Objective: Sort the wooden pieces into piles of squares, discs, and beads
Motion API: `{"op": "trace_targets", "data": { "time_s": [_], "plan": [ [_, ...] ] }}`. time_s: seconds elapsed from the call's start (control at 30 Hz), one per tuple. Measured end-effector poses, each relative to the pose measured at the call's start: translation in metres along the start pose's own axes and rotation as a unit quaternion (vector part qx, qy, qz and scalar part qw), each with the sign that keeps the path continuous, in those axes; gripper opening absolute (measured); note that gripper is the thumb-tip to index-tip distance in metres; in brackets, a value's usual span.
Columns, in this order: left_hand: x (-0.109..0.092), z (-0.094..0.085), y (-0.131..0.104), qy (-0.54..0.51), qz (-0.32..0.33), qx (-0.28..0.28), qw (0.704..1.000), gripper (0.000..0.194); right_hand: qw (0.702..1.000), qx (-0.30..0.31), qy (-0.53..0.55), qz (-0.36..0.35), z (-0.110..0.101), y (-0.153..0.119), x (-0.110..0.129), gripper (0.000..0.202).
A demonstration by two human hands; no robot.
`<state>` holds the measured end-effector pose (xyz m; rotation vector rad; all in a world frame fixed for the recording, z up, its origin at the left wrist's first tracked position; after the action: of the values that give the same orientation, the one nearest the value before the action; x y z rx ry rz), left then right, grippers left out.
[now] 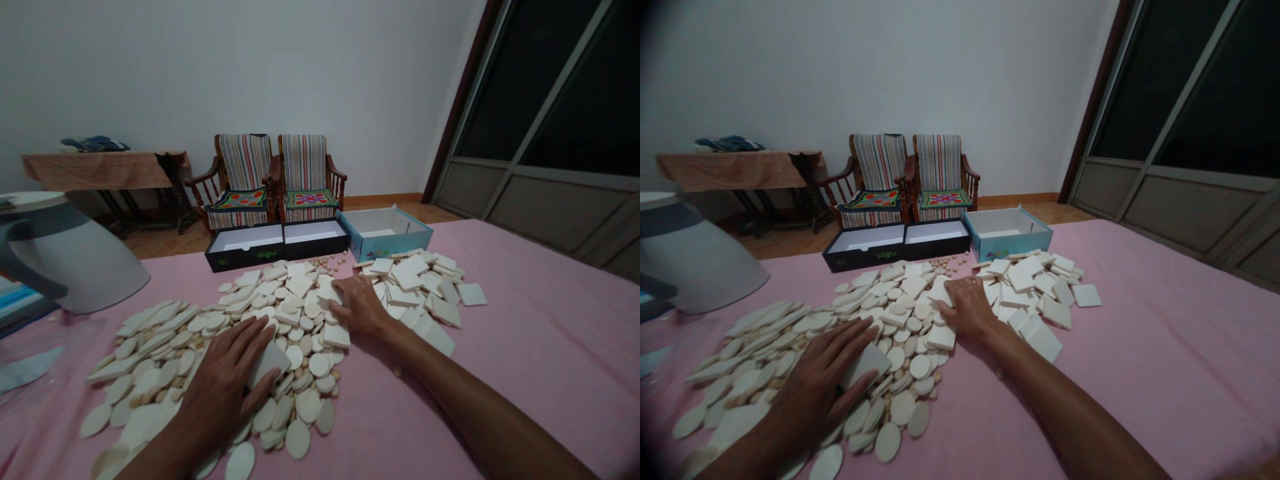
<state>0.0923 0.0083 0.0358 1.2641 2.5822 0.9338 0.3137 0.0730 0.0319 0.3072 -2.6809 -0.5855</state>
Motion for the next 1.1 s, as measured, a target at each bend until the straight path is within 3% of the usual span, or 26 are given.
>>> {"op": "trace_targets", "data": {
  "time_s": [0.1, 0.23, 0.3, 0.37, 0.43, 0.53, 0.63, 0.73, 0.83, 0.93, 1.1],
  "plan": [
    [0.001, 0.000, 0.000, -0.003, -0.002, -0.001, 1.000, 0.057, 0.993, -0.070, -0.088, 0.032, -0.039, 0.004, -0.023, 0.025],
    [0.001, 0.001, 0.000, -0.001, -0.002, 0.002, 1.000, 0.057, 0.945, -0.154, -0.229, 0.174, -0.094, -0.004, -0.091, 0.029],
    [0.000, 0.000, 0.000, 0.000, -0.002, 0.001, 1.000, 0.057, 0.926, -0.194, -0.249, 0.209, -0.109, -0.011, -0.113, 0.031],
    [0.000, -0.001, 0.000, -0.002, -0.003, -0.001, 1.000, 0.056, 0.926, -0.225, -0.226, 0.202, -0.112, -0.014, -0.119, 0.034],
    [0.000, -0.001, 0.000, -0.005, -0.006, -0.001, 1.000, 0.056, 0.952, -0.204, -0.153, 0.169, -0.102, -0.009, -0.110, 0.034],
    [0.000, -0.001, 0.000, -0.007, -0.009, 0.003, 1.000, 0.056, 0.995, -0.024, 0.028, 0.090, -0.061, 0.004, -0.072, 0.025],
    [0.000, -0.001, 0.000, -0.010, -0.006, 0.003, 1.000, 0.056, 0.976, 0.165, 0.140, 0.008, -0.030, -0.005, -0.019, 0.013],
    [0.000, -0.001, 0.000, -0.014, -0.007, -0.002, 1.000, 0.056, 0.961, 0.250, 0.110, -0.043, -0.019, -0.022, 0.016, 0.033],
    [0.001, -0.001, 0.000, -0.008, -0.005, -0.004, 1.000, 0.057, 0.960, 0.266, 0.017, -0.084, -0.012, -0.034, 0.035, 0.037],
    [0.000, -0.001, 0.000, -0.005, -0.003, -0.004, 1.000, 0.056, 0.967, 0.233, -0.038, -0.099, -0.011, -0.035, 0.046, 0.025],
    [0.000, 0.000, 0.001, -0.003, -0.003, 0.002, 1.000, 0.057, 0.982, 0.177, -0.049, -0.053, -0.026, -0.024, 0.040, 0.012]
  ]
}}
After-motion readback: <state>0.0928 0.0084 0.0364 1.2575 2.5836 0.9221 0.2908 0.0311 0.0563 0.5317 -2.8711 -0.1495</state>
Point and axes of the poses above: each hand's wrist, its own y-axis towards the middle knuckle, its own z-axis out of the palm, x = y × z, the point moved 9 cm from there along y, towards the middle knuckle, and after that the axes turned 2 degrees about -x, right-handed, at the moved point
